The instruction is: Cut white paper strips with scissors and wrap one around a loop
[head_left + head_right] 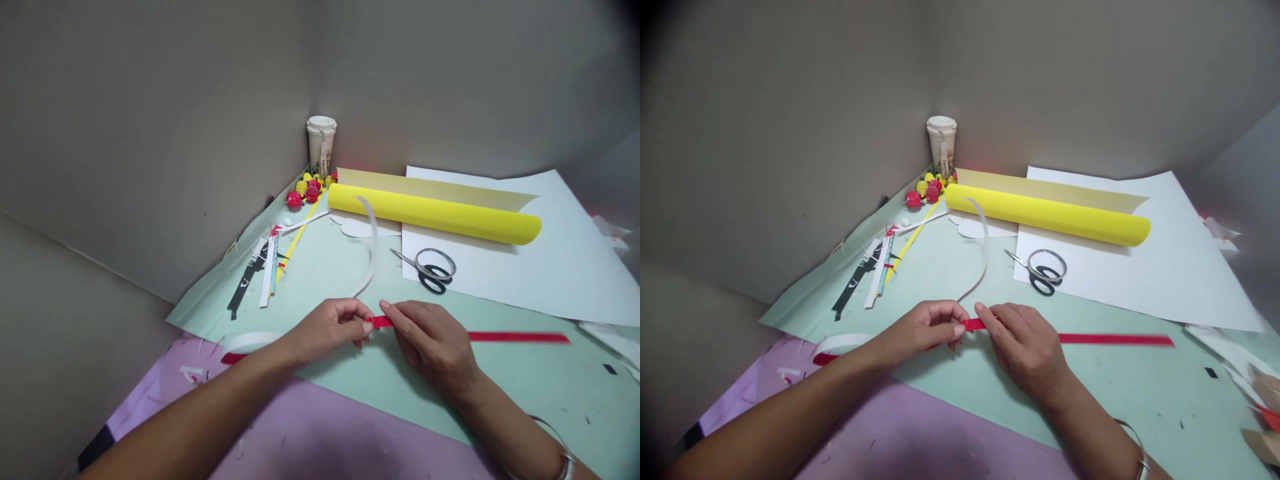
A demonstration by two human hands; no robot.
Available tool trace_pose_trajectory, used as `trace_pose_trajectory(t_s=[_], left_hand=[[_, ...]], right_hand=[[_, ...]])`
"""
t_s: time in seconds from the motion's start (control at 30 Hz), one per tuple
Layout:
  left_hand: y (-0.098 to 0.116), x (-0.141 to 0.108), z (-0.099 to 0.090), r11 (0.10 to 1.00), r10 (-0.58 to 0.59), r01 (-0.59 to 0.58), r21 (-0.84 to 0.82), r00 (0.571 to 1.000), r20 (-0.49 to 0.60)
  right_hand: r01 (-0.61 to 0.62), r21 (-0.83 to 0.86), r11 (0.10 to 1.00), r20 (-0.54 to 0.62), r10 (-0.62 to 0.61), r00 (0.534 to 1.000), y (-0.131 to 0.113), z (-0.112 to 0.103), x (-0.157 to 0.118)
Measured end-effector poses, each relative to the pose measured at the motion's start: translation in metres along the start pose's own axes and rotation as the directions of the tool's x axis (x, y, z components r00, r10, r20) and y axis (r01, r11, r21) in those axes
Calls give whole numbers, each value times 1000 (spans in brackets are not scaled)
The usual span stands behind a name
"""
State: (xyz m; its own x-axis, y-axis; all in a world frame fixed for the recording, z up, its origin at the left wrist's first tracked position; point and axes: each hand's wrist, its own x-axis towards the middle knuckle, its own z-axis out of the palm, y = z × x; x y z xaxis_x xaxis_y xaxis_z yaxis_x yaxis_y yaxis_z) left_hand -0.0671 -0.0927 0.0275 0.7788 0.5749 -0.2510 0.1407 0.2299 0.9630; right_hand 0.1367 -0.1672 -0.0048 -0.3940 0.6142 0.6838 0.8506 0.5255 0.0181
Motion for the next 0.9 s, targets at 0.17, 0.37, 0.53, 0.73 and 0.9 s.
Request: trace_pose_trajectory(t_s=[0.17,0.37,0.53,0.73,0.9], left_hand=[[0,0,0,1000,-1,1,5,1000,16],[-5,2,-4,997,-36,34,66,999,30],[-3,3,-7,996,-74,70,51,994,82],[1,4,-5,994,-105,104,14,992,70],[-3,4,-4,994,-107,106,21,992,61]], right_hand=[[-7,1,1000,-7,7,1000,0,0,0],[27,19,999,22,-27,999,1,1,1],[63,34,997,69,-66,995,2,1,2],[77,23,997,74,-78,994,1,1,2],[88,12,996,80,-88,993,2,1,2]])
